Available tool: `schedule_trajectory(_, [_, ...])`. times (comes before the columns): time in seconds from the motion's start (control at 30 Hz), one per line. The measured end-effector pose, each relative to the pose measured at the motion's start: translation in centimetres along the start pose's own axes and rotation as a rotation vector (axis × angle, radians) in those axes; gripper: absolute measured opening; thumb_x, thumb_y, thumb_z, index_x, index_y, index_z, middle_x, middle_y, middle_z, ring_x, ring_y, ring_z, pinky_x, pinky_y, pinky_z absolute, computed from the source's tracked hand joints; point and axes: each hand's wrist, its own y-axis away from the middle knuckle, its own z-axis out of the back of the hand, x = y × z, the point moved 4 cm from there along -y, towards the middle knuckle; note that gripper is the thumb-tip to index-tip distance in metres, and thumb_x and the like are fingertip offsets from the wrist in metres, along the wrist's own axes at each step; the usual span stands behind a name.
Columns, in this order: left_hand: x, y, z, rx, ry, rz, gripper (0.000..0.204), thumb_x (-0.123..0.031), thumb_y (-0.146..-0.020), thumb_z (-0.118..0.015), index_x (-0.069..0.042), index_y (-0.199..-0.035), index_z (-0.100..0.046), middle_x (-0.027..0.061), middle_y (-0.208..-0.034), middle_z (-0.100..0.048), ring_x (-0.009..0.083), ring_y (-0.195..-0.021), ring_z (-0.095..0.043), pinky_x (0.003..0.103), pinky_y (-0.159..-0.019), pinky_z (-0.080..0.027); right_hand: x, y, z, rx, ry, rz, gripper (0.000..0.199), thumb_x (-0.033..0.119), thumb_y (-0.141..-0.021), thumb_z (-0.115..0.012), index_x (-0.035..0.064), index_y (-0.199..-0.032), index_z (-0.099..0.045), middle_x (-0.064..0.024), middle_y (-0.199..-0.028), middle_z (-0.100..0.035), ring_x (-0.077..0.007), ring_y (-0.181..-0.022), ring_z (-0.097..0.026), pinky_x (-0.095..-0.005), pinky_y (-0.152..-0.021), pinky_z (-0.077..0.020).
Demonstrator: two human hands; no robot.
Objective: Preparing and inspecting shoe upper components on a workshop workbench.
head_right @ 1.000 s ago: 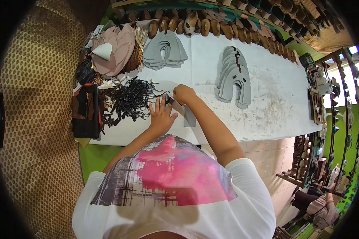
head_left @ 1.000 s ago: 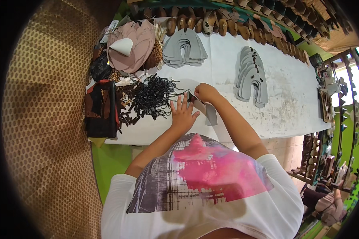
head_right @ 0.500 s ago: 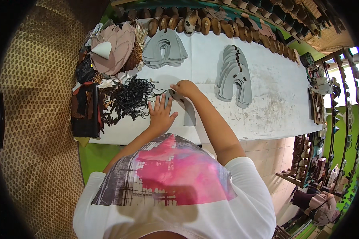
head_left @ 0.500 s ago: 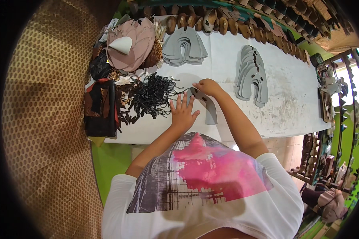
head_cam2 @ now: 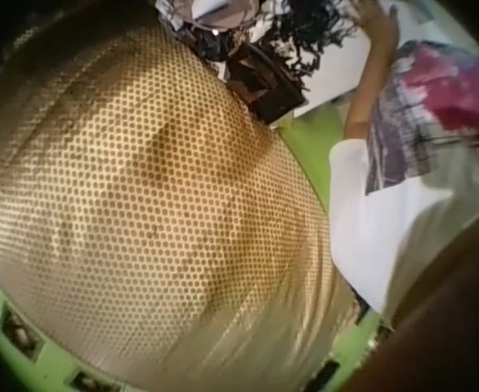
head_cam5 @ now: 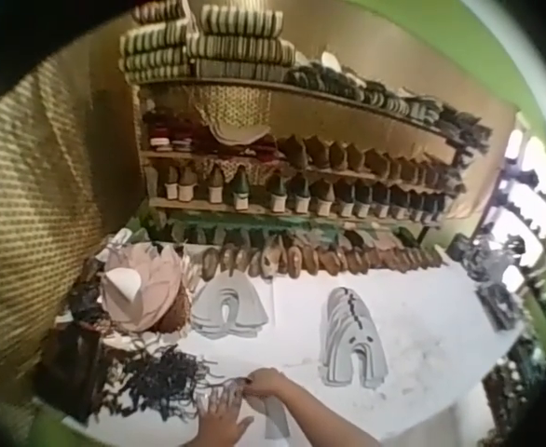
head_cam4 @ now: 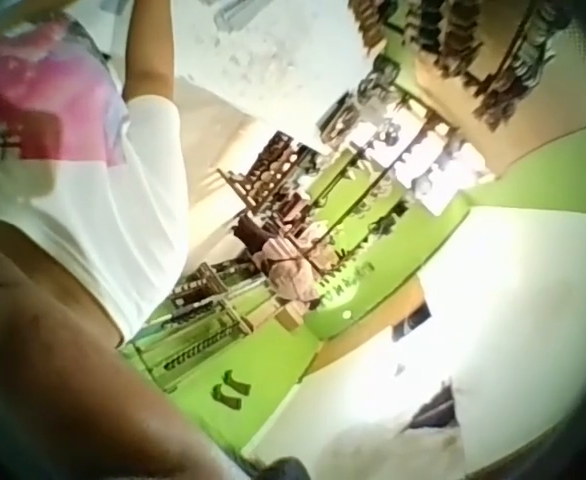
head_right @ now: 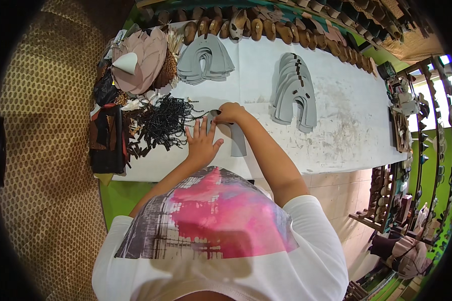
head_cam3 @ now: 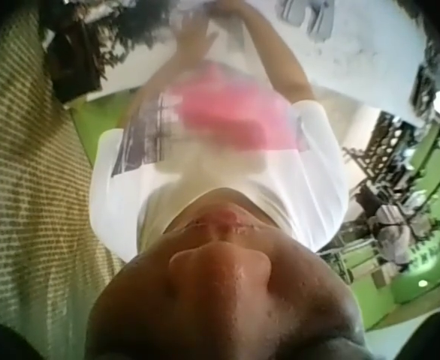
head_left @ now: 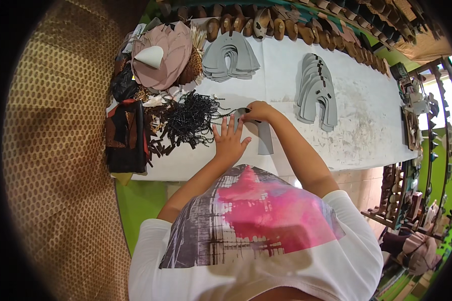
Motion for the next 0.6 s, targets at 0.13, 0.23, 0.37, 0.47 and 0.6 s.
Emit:
schedule_trajectory(0.13, [0.2,0.3,0.0,-0.039,-0.015,-0.004,0.069,-0.051,-0.086,-0.043,-0.009,-0.139,-0.029,0.0145,-0.145,-0.021,0.0326,-0.134,-0.015,0.059,-0.103,-0.005,0.4,0.9,0.4,-0.295,0.186,-0.085,0.045,0.047,-0.061,-0.072,0.015,-0.092,-0.065,-0.0089,-0.089,-0.062,-0.0278,-0.087,-0.058,-0.0385,-0.073,-0.0455])
schedule_trajectory(0.23, [0.4,0.3,0.2,-0.041,0.054,0.027,0.072,-0.051,-0.086,-0.043,-0.002,-0.137,-0.028,0.015,-0.145,-0.023,0.0319,-0.134,-0.016,0.058,-0.104,-0.005,0.3,2.9,0.4,-0.575,0.171,-0.028,0.042,0.038,-0.063,-0.074,0.0176,-0.098,-0.063,-0.007,-0.099,-0.059,-0.0277,-0.097,-0.054,-0.0416,-0.079,-0.0427])
schedule_trajectory(0.37, [0.3,0.3,0.2,-0.059,0.069,0.029,0.075,-0.05,-0.086,-0.044,0.003,-0.136,-0.028,0.0156,-0.144,-0.024,0.0317,-0.134,-0.018,0.057,-0.105,-0.005,-1.1,5.6,-0.5,-0.886,0.069,0.109,0.029,0.021,-0.072,-0.067,0.0145,-0.099,-0.062,-0.0059,-0.101,-0.058,-0.0271,-0.098,-0.052,-0.0422,-0.081,-0.0399])
schedule_trajectory(0.47, [0.3,0.3,0.5,-0.075,0.072,0.014,0.074,-0.05,-0.085,-0.045,0.001,-0.136,-0.029,0.0157,-0.143,-0.025,0.0319,-0.133,-0.019,0.058,-0.105,-0.005,-2.4,7.0,-2.0,-0.766,0.001,0.057,0.026,0.016,-0.075,-0.062,0.0119,-0.101,-0.062,-0.0047,-0.104,-0.058,-0.0247,-0.099,-0.052,-0.0406,-0.084,-0.037])
schedule_trajectory(0.6, [0.3,0.2,0.4,-0.068,0.058,0.012,0.072,-0.049,-0.085,-0.046,-0.001,-0.136,-0.03,0.0155,-0.143,-0.025,0.032,-0.133,-0.02,0.059,-0.104,-0.005,-1.9,9.4,-3.8,-0.795,0.079,0.084,0.026,0.014,-0.076,-0.061,0.0113,-0.102,-0.062,-0.0033,-0.106,-0.058,-0.0223,-0.101,-0.051,-0.0391,-0.086,-0.0348])
